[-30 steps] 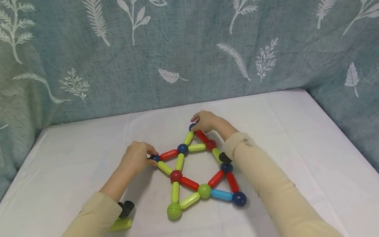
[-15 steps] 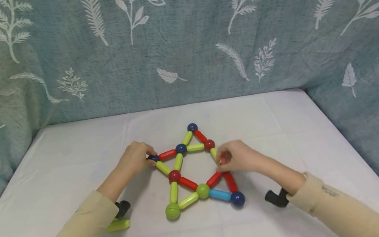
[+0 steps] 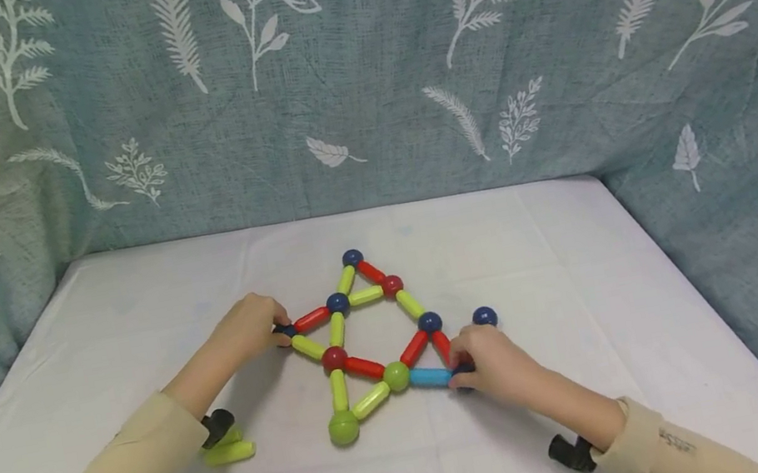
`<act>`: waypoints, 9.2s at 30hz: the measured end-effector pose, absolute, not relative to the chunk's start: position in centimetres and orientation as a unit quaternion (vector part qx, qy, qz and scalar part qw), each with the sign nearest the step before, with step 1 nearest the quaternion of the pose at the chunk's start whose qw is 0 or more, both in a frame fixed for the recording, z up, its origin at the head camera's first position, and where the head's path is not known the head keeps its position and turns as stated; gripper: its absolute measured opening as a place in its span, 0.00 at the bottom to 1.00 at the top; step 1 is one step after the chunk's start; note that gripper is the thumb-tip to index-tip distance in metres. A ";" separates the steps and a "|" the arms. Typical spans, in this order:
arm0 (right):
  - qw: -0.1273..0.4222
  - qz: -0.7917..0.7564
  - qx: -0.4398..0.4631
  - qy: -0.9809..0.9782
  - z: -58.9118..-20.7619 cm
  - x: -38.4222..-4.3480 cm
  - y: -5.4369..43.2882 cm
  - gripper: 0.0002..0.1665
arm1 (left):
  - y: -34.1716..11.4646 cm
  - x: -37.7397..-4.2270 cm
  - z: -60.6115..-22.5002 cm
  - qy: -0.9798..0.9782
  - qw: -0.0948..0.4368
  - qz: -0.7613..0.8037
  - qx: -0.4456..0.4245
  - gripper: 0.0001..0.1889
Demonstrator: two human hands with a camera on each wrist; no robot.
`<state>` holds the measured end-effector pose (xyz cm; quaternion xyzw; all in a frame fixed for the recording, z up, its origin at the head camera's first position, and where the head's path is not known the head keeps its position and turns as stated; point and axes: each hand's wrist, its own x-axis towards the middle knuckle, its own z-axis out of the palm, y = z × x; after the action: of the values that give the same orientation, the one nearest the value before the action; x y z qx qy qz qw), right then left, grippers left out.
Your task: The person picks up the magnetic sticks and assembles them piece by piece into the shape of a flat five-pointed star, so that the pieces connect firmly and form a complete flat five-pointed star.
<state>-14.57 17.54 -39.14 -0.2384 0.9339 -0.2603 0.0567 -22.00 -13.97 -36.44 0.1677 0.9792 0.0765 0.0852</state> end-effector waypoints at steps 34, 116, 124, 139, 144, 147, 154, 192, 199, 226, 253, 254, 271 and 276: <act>0.055 -0.253 -0.199 0.945 -39.0 -23.7 20.2 0.12 | -12.1 -13.4 -36.8 0.954 0.100 0.144 0.242 0.10; 0.047 -0.306 -0.185 0.933 -39.9 -24.7 20.4 0.15 | -5.9 -28.2 -36.2 0.946 0.146 0.276 -0.085 0.17; 0.049 -0.302 -0.178 0.935 -39.8 -24.6 20.5 0.14 | -5.1 -28.4 -36.7 0.948 0.143 0.262 -0.109 0.19; 0.044 -0.302 -0.176 0.936 -39.8 -24.5 20.4 0.14 | -7.3 -28.1 -35.7 0.962 0.194 0.190 0.015 0.17; 0.055 -0.296 -0.168 0.939 -39.7 -24.7 20.3 0.14 | -10.3 -27.8 -35.2 0.960 0.223 0.153 0.075 0.12; 0.064 -0.279 -0.173 0.943 -39.5 -24.5 20.3 0.15 | -11.8 -27.6 -35.4 0.962 0.217 0.144 0.083 0.10; 0.015 -0.259 -0.249 0.933 -38.2 -20.9 18.8 0.12 | -13.9 -27.0 -36.2 0.956 0.178 0.209 0.107 0.10; 0.101 -0.244 -0.231 0.936 -37.9 -22.0 17.1 0.08 | -16.3 -13.9 -36.9 0.952 0.127 0.234 0.151 0.10; 0.101 -0.242 -0.223 0.939 -37.9 -23.6 18.3 0.10 | -13.7 -12.4 -36.9 0.955 0.115 0.231 0.149 0.09; 0.103 -0.287 -0.210 0.929 -39.0 -25.1 20.8 0.14 | -15.3 -9.9 -37.4 0.967 0.098 0.179 0.150 0.21; 0.108 -0.295 -0.201 0.928 -39.2 -25.0 20.9 0.14 | -24.2 -10.0 -39.8 0.909 0.143 0.352 0.171 0.09; 0.107 -0.293 -0.200 0.929 -39.2 -25.0 20.9 0.14 | -24.1 -10.5 -39.5 0.907 0.143 0.355 0.176 0.08; 0.099 -0.287 -0.199 0.932 -39.1 -24.9 20.6 0.14 | -16.5 -22.8 -38.4 0.936 0.007 0.327 0.132 0.09; 0.103 -0.286 -0.190 0.934 -39.1 -24.8 20.8 0.14 | -14.6 -24.1 -39.1 0.934 0.022 0.337 0.117 0.08</act>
<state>-24.83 20.83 -39.05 -0.1901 0.9336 -0.2860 0.1025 -24.05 -14.58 -39.10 0.1172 0.9339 0.3371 0.0217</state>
